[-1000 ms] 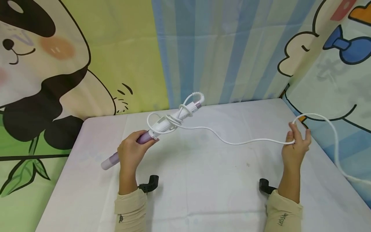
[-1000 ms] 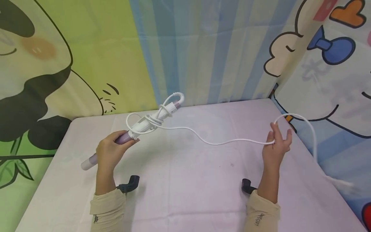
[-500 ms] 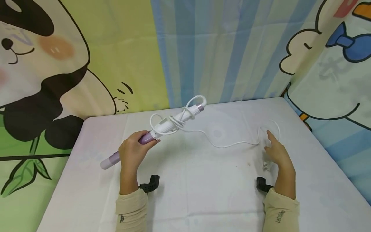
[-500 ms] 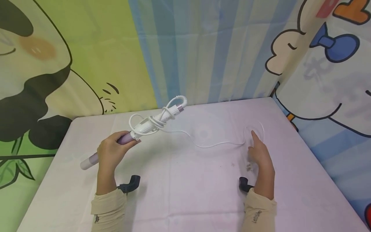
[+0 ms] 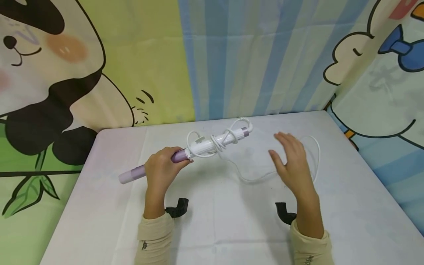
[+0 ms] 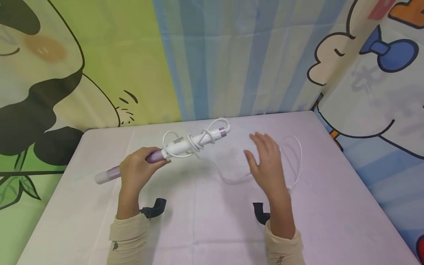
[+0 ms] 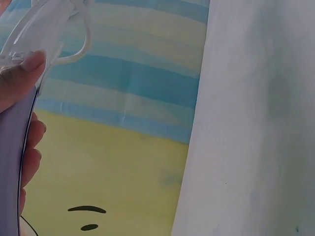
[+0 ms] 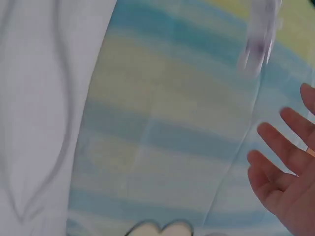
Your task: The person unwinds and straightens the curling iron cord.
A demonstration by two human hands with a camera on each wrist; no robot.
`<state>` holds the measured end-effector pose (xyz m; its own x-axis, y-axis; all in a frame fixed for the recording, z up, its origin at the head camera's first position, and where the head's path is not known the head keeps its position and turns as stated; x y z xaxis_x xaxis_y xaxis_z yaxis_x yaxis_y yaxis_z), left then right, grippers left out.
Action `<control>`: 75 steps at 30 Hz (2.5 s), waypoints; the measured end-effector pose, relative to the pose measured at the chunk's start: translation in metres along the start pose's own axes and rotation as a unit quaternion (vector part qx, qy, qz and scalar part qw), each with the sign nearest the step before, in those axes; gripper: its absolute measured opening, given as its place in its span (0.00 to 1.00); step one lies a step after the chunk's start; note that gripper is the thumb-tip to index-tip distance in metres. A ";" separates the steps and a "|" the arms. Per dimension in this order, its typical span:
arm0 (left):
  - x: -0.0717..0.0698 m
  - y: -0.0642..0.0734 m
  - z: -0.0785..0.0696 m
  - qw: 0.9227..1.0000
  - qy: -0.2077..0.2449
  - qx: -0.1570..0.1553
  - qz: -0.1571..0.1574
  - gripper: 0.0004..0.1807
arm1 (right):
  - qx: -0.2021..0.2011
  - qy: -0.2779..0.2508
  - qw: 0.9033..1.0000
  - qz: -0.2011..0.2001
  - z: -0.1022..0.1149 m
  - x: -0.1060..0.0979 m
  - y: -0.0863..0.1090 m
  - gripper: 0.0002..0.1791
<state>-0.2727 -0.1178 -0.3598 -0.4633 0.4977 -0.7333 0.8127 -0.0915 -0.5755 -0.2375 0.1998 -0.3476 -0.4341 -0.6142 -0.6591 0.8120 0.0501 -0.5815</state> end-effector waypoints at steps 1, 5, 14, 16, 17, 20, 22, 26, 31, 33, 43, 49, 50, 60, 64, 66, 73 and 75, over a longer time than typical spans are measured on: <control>0.001 0.000 -0.002 1.000 -0.001 0.007 -0.001 0.22 | -0.024 -0.005 1.000 0.008 0.010 0.008 0.000 0.22; 0.003 -0.001 -0.009 1.000 0.003 0.026 -0.004 0.21 | -0.056 -0.001 0.993 0.106 0.036 0.044 0.006 0.18; 0.001 -0.001 -0.012 0.999 0.006 0.032 -0.010 0.21 | 0.017 0.010 0.958 0.286 0.036 0.093 0.018 0.23; 0.001 -0.001 -0.012 0.999 0.003 0.030 -0.010 0.21 | 0.039 -0.013 0.955 0.294 0.033 0.096 0.018 0.20; 0.002 -0.002 -0.012 1.000 0.002 0.029 -0.009 0.21 | 0.046 -0.019 0.954 0.295 0.031 0.096 0.018 0.18; 0.002 -0.002 -0.010 1.000 0.002 0.021 -0.002 0.21 | 0.039 -0.024 0.959 0.280 0.030 0.092 0.016 0.13; 0.003 -0.002 -0.009 1.000 -0.002 0.015 0.003 0.21 | 0.010 -0.017 0.967 0.252 0.033 0.085 0.015 0.10; 0.003 -0.002 -0.006 1.000 -0.023 0.012 0.008 0.21 | -0.072 -0.004 0.985 0.157 0.040 0.068 0.011 0.10; 0.004 -0.003 -0.005 0.998 -0.051 0.033 0.024 0.20 | -0.119 -0.006 0.992 0.036 0.042 0.050 0.005 0.12; 0.006 -0.003 -0.006 0.997 -0.056 0.046 0.037 0.20 | -0.118 -0.005 0.993 0.007 0.039 0.045 0.004 0.12; 0.012 0.000 -0.013 0.986 -0.045 0.138 0.078 0.22 | -0.047 0.049 0.993 -0.098 0.014 0.017 -0.002 0.11; 0.009 0.002 -0.016 0.980 0.034 0.180 0.072 0.22 | 0.013 0.018 0.994 -0.107 -0.012 0.008 -0.004 0.12; 0.008 0.002 -0.016 0.979 0.051 0.184 0.069 0.22 | 0.018 0.010 0.994 -0.105 -0.015 0.008 -0.004 0.11; -0.007 -0.002 -0.009 0.988 0.061 0.143 -0.023 0.23 | 0.034 0.045 0.993 0.106 -0.029 0.035 -0.003 0.08; -0.011 -0.003 -0.003 0.994 0.014 0.089 -0.057 0.23 | 0.057 0.069 0.977 0.193 -0.030 0.050 0.003 0.10; -0.013 -0.004 0.002 0.995 -0.001 0.059 -0.075 0.24 | 0.072 0.094 0.964 0.236 -0.030 0.058 0.008 0.10; -0.014 -0.003 0.010 0.993 -0.031 -0.019 -0.110 0.23 | 0.106 0.120 0.912 0.377 -0.017 0.067 0.020 0.31; -0.014 -0.003 0.010 0.993 -0.037 -0.025 -0.112 0.23 | 0.102 0.102 0.920 0.365 -0.007 0.061 0.019 0.39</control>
<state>-0.2725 -0.1333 -0.3517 -0.6577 0.4354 -0.6148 0.7017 0.0572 -0.7102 -0.2514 0.1693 -0.4018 0.2082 -0.3136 -0.9264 0.9635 0.2289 0.1391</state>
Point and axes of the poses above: each hand's wrist, its own y-axis away from the middle knuckle, its own x-axis out of the palm, z = x × y, the point moved 5 cm from there along -y, towards the middle knuckle, and after that the axes turned 1 degree about x, right-handed, at the moved point
